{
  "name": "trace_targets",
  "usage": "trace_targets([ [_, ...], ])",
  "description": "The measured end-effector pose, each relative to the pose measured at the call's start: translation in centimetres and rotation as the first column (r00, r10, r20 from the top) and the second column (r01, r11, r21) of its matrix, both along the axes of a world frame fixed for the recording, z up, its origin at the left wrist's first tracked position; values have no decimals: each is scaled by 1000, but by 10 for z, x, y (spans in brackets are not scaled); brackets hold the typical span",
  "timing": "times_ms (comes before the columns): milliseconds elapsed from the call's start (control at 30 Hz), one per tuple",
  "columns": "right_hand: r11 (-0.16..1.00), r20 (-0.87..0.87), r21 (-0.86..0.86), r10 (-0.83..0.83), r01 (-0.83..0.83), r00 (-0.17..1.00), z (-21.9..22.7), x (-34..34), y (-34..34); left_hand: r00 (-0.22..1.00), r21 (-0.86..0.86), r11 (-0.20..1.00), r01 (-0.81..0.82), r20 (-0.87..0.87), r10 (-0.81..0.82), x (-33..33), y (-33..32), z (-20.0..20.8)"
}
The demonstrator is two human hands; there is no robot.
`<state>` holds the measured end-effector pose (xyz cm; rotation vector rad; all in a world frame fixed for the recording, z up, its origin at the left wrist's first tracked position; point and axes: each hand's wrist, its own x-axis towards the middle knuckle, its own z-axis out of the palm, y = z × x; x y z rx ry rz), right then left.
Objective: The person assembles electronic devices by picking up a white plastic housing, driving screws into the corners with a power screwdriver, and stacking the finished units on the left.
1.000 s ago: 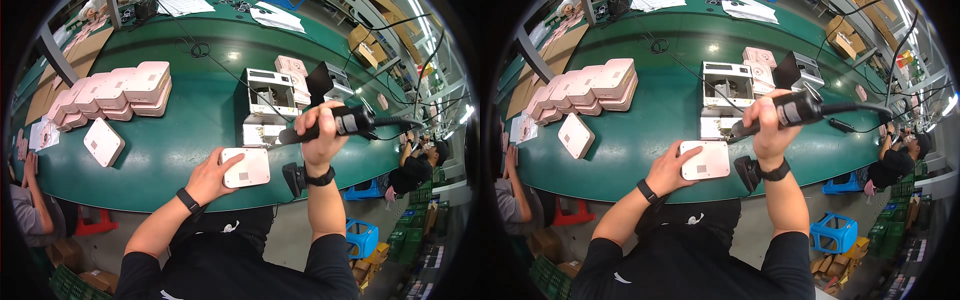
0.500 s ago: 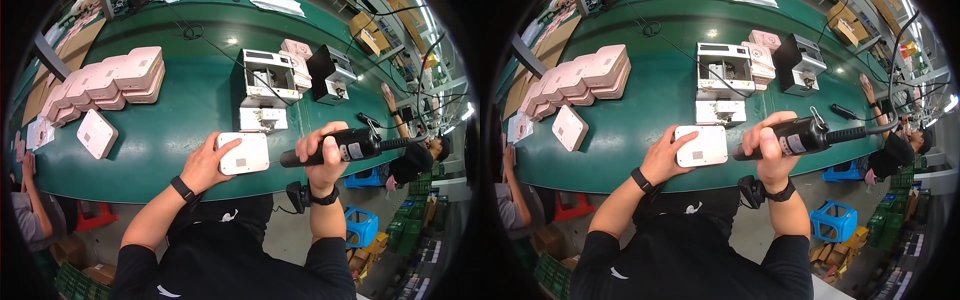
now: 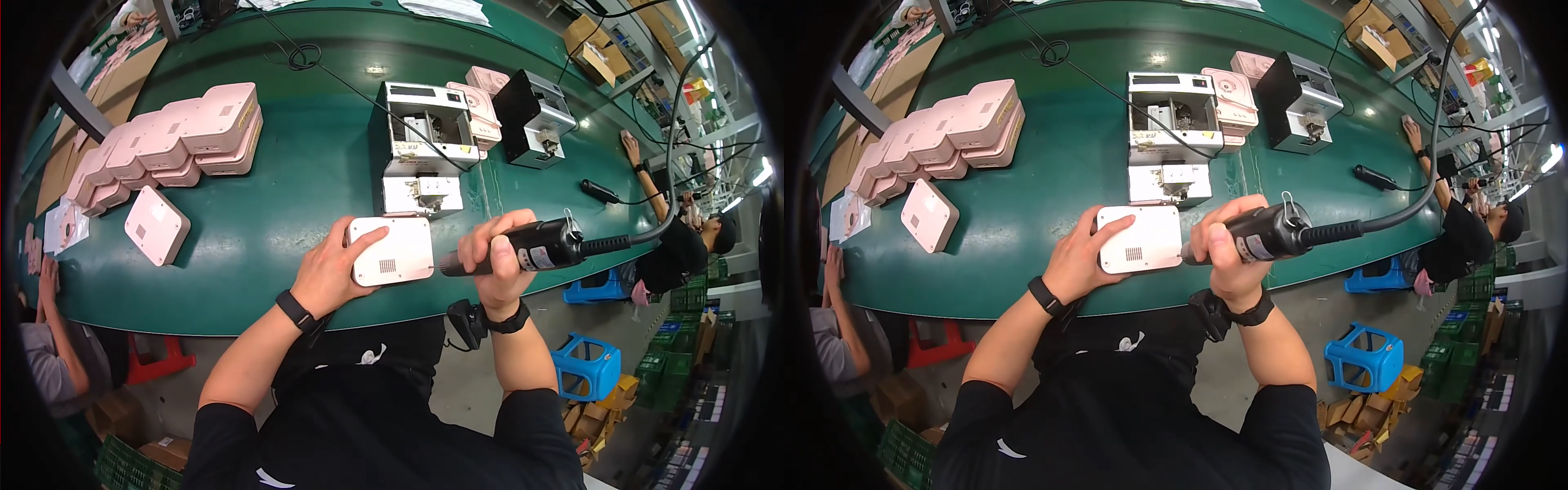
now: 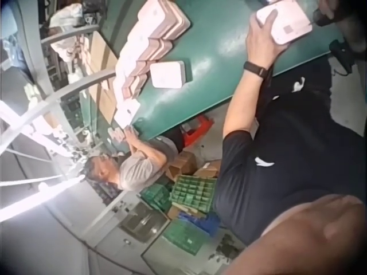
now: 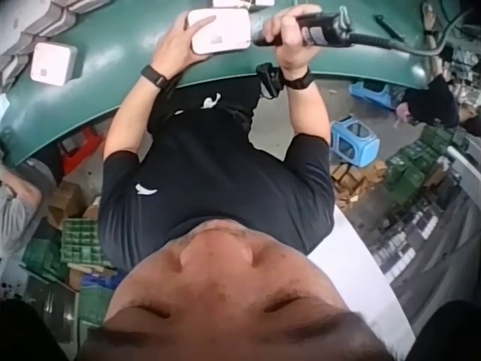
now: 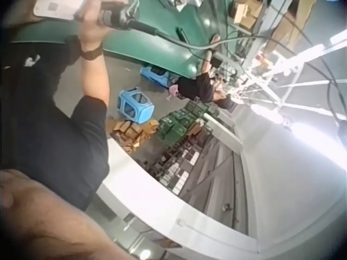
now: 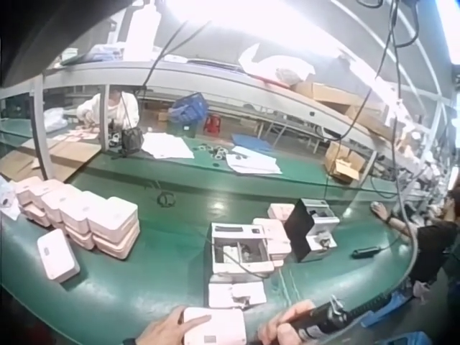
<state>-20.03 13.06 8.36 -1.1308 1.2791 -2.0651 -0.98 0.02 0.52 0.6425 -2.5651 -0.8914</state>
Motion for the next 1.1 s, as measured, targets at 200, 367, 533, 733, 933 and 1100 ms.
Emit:
trace_targets([
  [200,995,-51,80,56,-52,997,21,-6,-19,1000,-27,1000,-7,3,7,1,1,-2],
  [367,991,-36,-125,-47,42,998,46,-21,-54,1000,15,1000,-11,16,11,2,2,4],
  [533,992,-99,-62,-112,106,989,48,-29,-67,999,33,999,1,51,-3,0,4,5],
  [733,1000,-29,28,16,-15,999,35,1,-36,1000,34,999,-1,9,1,3,1,0],
  [933,985,24,-33,168,-168,985,31,25,-13,1000,40,999,-3,15,3,1,-1,2],
  [1100,989,22,-15,145,-145,989,24,33,-9,1000,45,999,-12,9,11,1,0,2],
])
